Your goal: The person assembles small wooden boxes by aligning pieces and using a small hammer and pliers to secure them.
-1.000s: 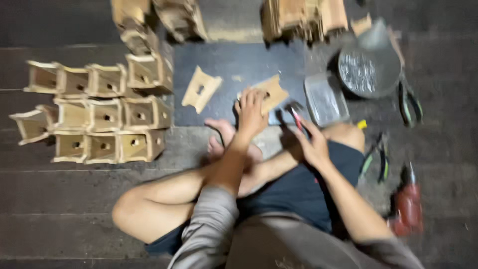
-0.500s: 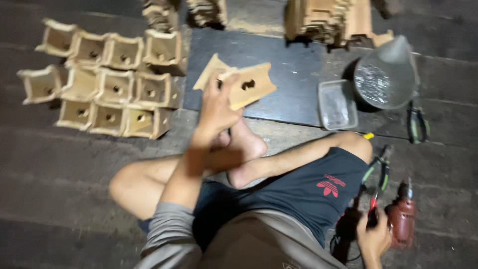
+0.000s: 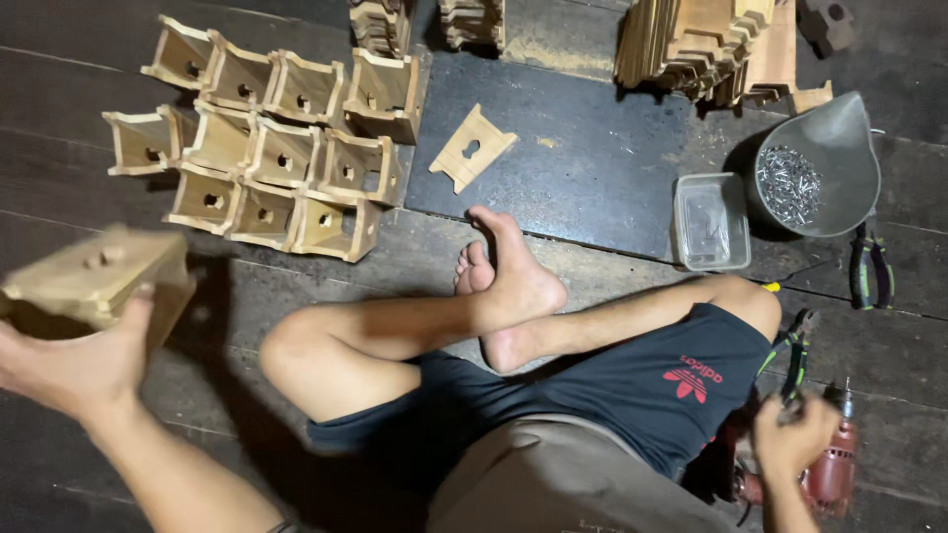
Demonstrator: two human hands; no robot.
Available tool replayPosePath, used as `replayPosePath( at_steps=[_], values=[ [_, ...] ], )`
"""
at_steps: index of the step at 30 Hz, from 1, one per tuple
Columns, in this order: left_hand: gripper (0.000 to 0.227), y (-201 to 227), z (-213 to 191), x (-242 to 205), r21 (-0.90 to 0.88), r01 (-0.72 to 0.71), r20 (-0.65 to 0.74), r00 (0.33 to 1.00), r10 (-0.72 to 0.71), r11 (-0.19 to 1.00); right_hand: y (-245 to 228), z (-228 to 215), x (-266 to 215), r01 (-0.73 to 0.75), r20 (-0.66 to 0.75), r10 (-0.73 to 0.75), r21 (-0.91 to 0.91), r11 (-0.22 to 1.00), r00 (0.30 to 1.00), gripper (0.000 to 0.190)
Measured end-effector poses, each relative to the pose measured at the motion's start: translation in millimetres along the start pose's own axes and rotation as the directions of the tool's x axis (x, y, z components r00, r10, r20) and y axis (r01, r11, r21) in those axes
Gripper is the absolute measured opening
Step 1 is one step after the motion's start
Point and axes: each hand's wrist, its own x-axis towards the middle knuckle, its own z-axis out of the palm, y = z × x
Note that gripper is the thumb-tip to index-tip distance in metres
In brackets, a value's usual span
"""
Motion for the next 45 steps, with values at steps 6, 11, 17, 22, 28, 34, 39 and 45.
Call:
replayPosePath(
  at_steps=[6,11,17,22,28,34,39,45],
  values=[
    [0.084,-46.9,43.5,-20.4,0.212,0.256,0.445,0.834,-0.326,0.943,-91.6,2.0,80.9,0.169,-0.116,-0.148,0.203,0.964,0.982,0.025],
    [0.094,-10.5,74.4,-33.0,0.392,0.372,0.782,0.346,-0.518,0.841,-116.0,19.9,82.3,0.236,0.029,-0.237,0.048,0.971,0.971,0.027],
    [0.117,53.7,60.3,7.8,0.431,0.418,0.798,0.236,-0.554,0.799,-122.8,11.8,71.7,0.188,0.008,-0.19,0.112,0.976,0.982,0.025],
    [0.062,91.8,83.1,17.4,-0.091,-0.083,0.275,0.956,0.105,0.992,-145.1,12.4,81.8,0.085,0.023,-0.086,0.037,0.996,0.996,0.027],
    [0.044,272.3,161.5,-3.4,-0.652,-0.097,0.392,0.806,0.443,0.752,-181.0,10.5,203.6,0.347,-0.253,-0.283,0.265,0.899,0.925,0.039],
    [0.079,348.9,310.7,-110.2,-0.356,-0.012,0.675,0.688,0.266,0.934,-203.5,57.8,366.7,0.279,-0.036,-0.282,0.312,0.908,0.959,0.068],
    [0.074,354.5,323.6,-128.4,-0.195,0.171,0.811,0.582,0.061,0.966,-269.0,77.7,440.6,-0.098,0.478,0.027,0.124,0.987,0.878,0.101],
    [0.059,346.5,320.6,-127.9,-0.189,0.124,0.784,0.617,0.073,0.974,-254.8,147.7,456.4,-0.101,0.4,0.049,0.111,0.989,0.915,0.066]
  ],
)
